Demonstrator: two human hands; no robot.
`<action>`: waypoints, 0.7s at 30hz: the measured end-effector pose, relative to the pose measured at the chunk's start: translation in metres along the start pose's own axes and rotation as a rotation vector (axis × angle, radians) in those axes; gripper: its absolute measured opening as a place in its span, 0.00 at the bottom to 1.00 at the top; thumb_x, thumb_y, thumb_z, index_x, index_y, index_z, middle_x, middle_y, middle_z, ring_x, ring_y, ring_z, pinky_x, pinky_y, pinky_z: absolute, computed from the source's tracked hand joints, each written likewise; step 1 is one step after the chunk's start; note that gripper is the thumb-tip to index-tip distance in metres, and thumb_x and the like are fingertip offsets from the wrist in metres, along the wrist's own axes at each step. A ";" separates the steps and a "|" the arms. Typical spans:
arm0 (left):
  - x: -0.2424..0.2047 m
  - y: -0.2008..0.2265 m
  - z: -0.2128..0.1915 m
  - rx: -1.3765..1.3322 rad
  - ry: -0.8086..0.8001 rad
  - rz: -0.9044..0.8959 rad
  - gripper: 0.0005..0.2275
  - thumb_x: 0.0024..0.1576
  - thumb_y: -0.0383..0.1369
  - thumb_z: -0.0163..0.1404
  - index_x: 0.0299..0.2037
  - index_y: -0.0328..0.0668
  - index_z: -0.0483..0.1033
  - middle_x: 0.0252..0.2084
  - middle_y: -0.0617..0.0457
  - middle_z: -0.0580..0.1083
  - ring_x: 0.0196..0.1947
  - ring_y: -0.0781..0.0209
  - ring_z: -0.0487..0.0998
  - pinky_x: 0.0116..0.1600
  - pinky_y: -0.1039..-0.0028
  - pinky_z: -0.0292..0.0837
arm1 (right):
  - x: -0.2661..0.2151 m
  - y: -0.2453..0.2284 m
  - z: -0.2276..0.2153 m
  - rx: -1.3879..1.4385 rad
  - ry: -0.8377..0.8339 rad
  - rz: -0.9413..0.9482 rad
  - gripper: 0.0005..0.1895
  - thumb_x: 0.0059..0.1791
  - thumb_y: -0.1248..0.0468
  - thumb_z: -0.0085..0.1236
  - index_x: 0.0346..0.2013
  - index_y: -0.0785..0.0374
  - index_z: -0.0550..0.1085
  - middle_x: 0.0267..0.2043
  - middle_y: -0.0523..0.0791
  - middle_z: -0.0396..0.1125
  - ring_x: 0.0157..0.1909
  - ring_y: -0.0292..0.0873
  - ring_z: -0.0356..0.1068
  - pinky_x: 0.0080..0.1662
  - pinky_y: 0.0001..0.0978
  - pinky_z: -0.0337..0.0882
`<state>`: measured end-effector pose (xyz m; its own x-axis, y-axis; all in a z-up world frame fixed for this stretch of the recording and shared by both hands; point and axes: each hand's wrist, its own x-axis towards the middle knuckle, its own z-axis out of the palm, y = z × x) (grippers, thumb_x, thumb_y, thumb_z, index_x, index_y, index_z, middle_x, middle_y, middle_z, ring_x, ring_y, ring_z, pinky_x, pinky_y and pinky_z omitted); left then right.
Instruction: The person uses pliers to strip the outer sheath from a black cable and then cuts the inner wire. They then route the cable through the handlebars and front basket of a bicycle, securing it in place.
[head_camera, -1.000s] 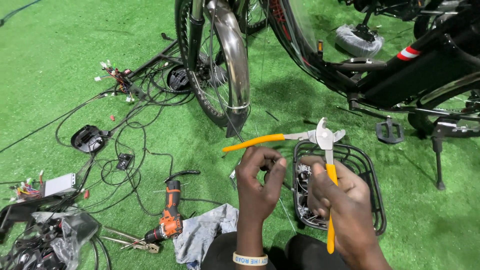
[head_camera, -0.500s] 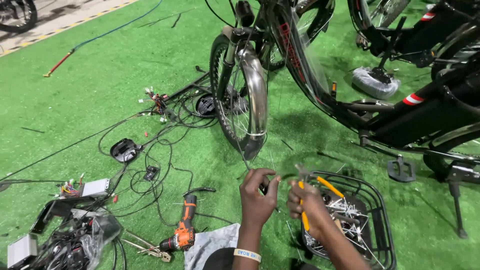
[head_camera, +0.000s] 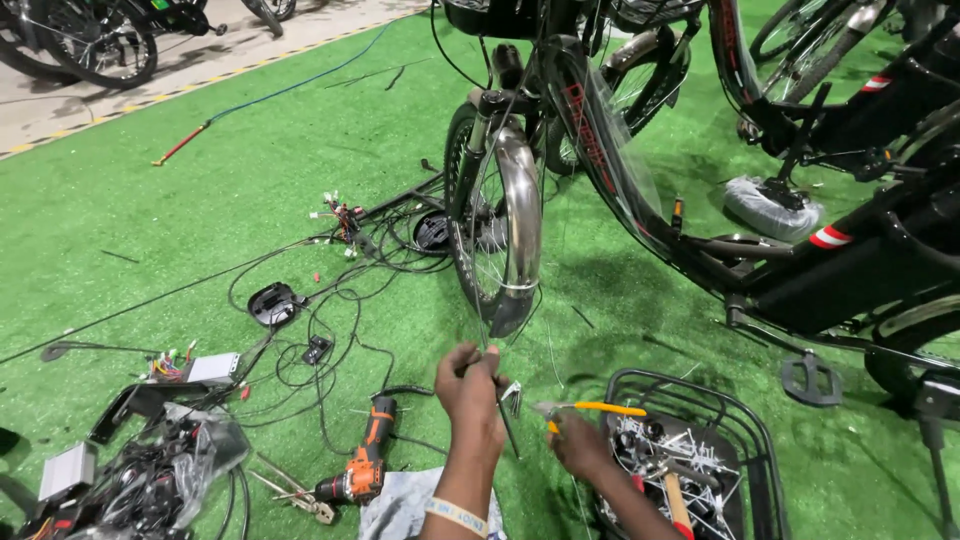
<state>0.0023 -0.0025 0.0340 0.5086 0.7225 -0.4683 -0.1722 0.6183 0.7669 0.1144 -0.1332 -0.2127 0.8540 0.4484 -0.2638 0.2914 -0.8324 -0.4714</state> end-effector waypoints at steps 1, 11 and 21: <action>0.004 -0.002 0.003 0.000 0.002 0.000 0.13 0.51 0.18 0.52 0.47 0.34 0.71 0.46 0.43 0.71 0.30 0.59 0.69 0.27 0.75 0.68 | 0.003 -0.002 -0.010 0.000 -0.002 -0.001 0.14 0.48 0.57 0.55 0.48 0.50 0.71 0.47 0.48 0.70 0.44 0.53 0.72 0.41 0.45 0.68; -0.110 0.031 -0.001 0.097 -0.290 -0.091 0.10 0.60 0.25 0.40 0.47 0.39 0.73 0.34 0.50 0.70 0.29 0.63 0.64 0.29 0.77 0.57 | 0.016 -0.044 -0.079 -0.312 -0.390 -0.270 0.23 0.42 0.55 0.54 0.52 0.46 0.69 0.52 0.46 0.69 0.52 0.48 0.69 0.48 0.39 0.68; -0.044 -0.035 0.006 0.040 0.064 0.091 0.16 0.49 0.24 0.51 0.47 0.40 0.82 0.15 0.40 0.72 0.10 0.62 0.55 0.18 0.75 0.50 | 0.087 -0.214 -0.295 0.913 0.425 -0.126 0.42 0.43 0.52 0.57 0.65 0.63 0.52 0.56 0.50 0.65 0.58 0.51 0.65 0.60 0.47 0.66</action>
<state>-0.0089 -0.0579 0.0303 0.4375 0.7939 -0.4223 -0.1802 0.5375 0.8238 0.2538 -0.0122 0.1131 0.9742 0.2148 0.0689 0.1006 -0.1403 -0.9850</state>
